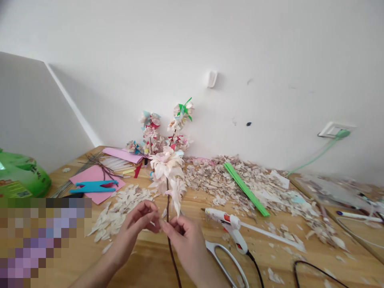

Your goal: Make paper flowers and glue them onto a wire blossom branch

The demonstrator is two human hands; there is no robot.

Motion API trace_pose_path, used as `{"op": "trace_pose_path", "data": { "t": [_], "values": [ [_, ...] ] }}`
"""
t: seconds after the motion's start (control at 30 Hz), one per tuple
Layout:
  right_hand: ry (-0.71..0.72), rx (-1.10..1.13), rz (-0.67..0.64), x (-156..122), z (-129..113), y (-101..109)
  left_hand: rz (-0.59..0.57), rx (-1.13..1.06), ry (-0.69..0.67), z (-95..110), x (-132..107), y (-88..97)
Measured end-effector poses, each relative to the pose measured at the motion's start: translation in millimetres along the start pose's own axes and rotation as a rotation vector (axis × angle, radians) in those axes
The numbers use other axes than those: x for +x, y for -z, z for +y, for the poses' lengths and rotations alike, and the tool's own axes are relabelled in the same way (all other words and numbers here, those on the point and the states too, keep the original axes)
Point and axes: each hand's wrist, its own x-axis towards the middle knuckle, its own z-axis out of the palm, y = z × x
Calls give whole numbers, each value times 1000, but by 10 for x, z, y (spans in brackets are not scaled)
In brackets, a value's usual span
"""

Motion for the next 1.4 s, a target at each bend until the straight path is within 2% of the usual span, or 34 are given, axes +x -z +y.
{"op": "trace_pose_path", "data": {
  "t": [0.13, 0.23, 0.4, 0.77, 1.17, 1.4],
  "values": [
    [-3, -15, 1, -14, 44, -58, 235, -52, -57, -61, -32, -151],
    [9, 24, 14, -37, 56, -119, 316, -85, -74, -55, -42, -291],
    [-52, 119, -40, -64, 47, -200, 273, -198, -22, 12, -20, -411],
    [37, 124, -31, -60, 115, -222, 254, -294, 24, 81, -46, -491],
    [66, 48, -8, -48, 57, -217, 262, -327, 31, 78, -31, -487],
    [80, 33, 4, -36, 112, -206, 238, -347, 51, 64, -32, -482]
  ]
}}
